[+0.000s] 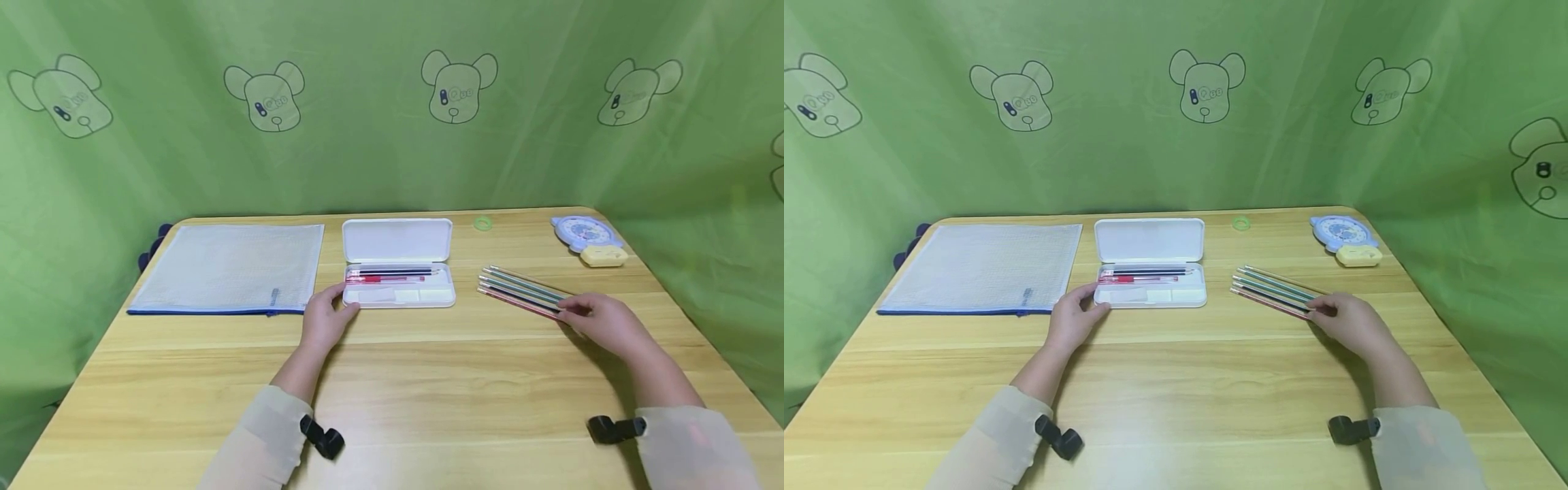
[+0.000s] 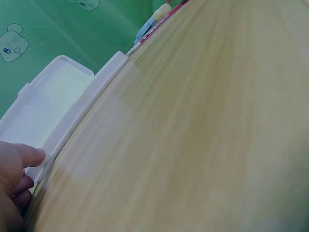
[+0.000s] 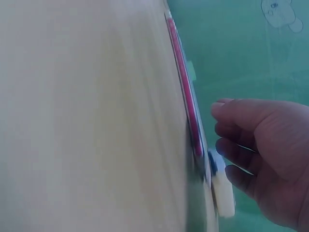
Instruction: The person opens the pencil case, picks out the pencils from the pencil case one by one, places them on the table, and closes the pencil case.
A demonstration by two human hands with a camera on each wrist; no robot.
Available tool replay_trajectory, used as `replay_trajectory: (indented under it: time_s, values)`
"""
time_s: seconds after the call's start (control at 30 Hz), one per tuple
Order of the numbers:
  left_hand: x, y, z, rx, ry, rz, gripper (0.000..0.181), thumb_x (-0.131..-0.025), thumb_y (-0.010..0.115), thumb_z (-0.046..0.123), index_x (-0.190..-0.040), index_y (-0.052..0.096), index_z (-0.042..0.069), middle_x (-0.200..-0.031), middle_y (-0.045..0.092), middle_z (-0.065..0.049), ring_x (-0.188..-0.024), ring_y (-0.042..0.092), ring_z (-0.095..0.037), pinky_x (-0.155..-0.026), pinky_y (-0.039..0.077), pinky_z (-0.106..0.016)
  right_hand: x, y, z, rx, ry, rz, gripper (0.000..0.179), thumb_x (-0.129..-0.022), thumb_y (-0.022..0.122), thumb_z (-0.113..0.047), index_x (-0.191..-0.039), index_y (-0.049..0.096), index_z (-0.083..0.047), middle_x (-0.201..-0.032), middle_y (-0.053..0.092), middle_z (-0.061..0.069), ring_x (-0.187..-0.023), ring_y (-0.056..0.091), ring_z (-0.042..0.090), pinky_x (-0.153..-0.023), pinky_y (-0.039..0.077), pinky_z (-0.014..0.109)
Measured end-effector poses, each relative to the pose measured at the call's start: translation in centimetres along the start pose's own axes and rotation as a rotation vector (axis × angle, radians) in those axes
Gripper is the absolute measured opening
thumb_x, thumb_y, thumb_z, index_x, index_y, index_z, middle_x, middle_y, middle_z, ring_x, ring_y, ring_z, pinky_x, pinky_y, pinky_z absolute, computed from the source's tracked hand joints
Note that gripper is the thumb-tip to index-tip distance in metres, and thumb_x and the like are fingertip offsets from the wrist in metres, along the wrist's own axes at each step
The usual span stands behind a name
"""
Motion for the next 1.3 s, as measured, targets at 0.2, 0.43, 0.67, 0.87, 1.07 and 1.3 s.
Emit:
replay_trajectory:
  time_s: [0.2, 0.43, 0.67, 0.87, 1.07, 1.3]
  values:
    - [0.0, 0.0, -0.1, 0.002, -0.005, -0.003, 0.051, -0.087, 0.073, 0.019, -0.132, 0.059, 0.0, -0.136, 0.06, -0.017, -0.133, 0.051, -0.034, -0.115, 0.039, -0.046, -1.8, 0.3, -2.8, -0.013, -0.059, 0.004, 0.033, -0.094, 0.065, -0.024, -0.117, 0.068, -0.001, -0.113, 0.067, 0.025, -0.108, 0.061, 0.043, -0.093, 0.047, 0.06]
    - [-0.2, 0.0, -0.1, 0.006, -0.006, 0.0, 0.05, -0.086, 0.073, 0.019, -0.13, 0.06, 0.001, -0.135, 0.061, -0.017, -0.132, 0.051, -0.034, -0.115, 0.039, -0.046, -4.5, 1.4, -6.8, -0.045, -0.101, -0.006, 0.031, -0.092, 0.066, -0.02, -0.117, 0.068, -0.002, -0.115, 0.067, 0.023, -0.109, 0.06, 0.04, -0.096, 0.047, 0.059]
    - [-0.1, 0.0, -0.1, 0.004, -0.008, 0.006, 0.05, -0.086, 0.074, 0.019, -0.13, 0.06, 0.0, -0.135, 0.061, -0.017, -0.132, 0.052, -0.034, -0.115, 0.039, -0.046, -7.1, 2.7, -10.2, -0.089, -0.114, -0.041, 0.031, -0.093, 0.063, -0.019, -0.12, 0.068, -0.005, -0.115, 0.067, 0.018, -0.104, 0.061, 0.03, -0.092, 0.051, 0.049]
    - [-0.2, 0.1, -0.3, 0.004, -0.008, 0.004, 0.05, -0.086, 0.074, 0.019, -0.13, 0.06, 0.001, -0.135, 0.061, -0.016, -0.131, 0.052, -0.034, -0.115, 0.04, -0.046, -9.1, 4.2, -13.0, -0.106, -0.149, -0.065, 0.03, -0.094, 0.059, -0.014, -0.121, 0.067, -0.004, -0.116, 0.065, 0.018, -0.105, 0.059, 0.03, -0.091, 0.052, 0.046]
    - [-0.2, 0.2, -0.4, 0.006, -0.02, -0.005, 0.049, -0.087, 0.073, 0.02, -0.131, 0.06, 0.001, -0.136, 0.06, -0.016, -0.133, 0.051, -0.033, -0.115, 0.039, -0.045, -10.5, 5.6, -15.7, -0.135, -0.191, -0.078, 0.028, -0.093, 0.061, -0.013, -0.119, 0.068, -0.003, -0.116, 0.066, 0.017, -0.109, 0.059, 0.031, -0.098, 0.05, 0.049]
    - [-0.2, 0.1, -0.3, 0.003, -0.011, 0.005, 0.05, -0.086, 0.074, 0.019, -0.13, 0.06, 0.001, -0.135, 0.061, -0.016, -0.132, 0.052, -0.033, -0.115, 0.04, -0.045, -11.7, 7.0, -18.0, -0.099, -0.226, -0.11, 0.028, -0.09, 0.062, -0.009, -0.116, 0.069, -0.001, -0.114, 0.069, 0.017, -0.109, 0.061, 0.031, -0.102, 0.048, 0.049]
Point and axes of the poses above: each hand's wrist, its own x-axis away from the middle knuckle, its own y-axis out of the palm, z = x × y, the point moved 10 cm from there along -x, towards the middle knuckle
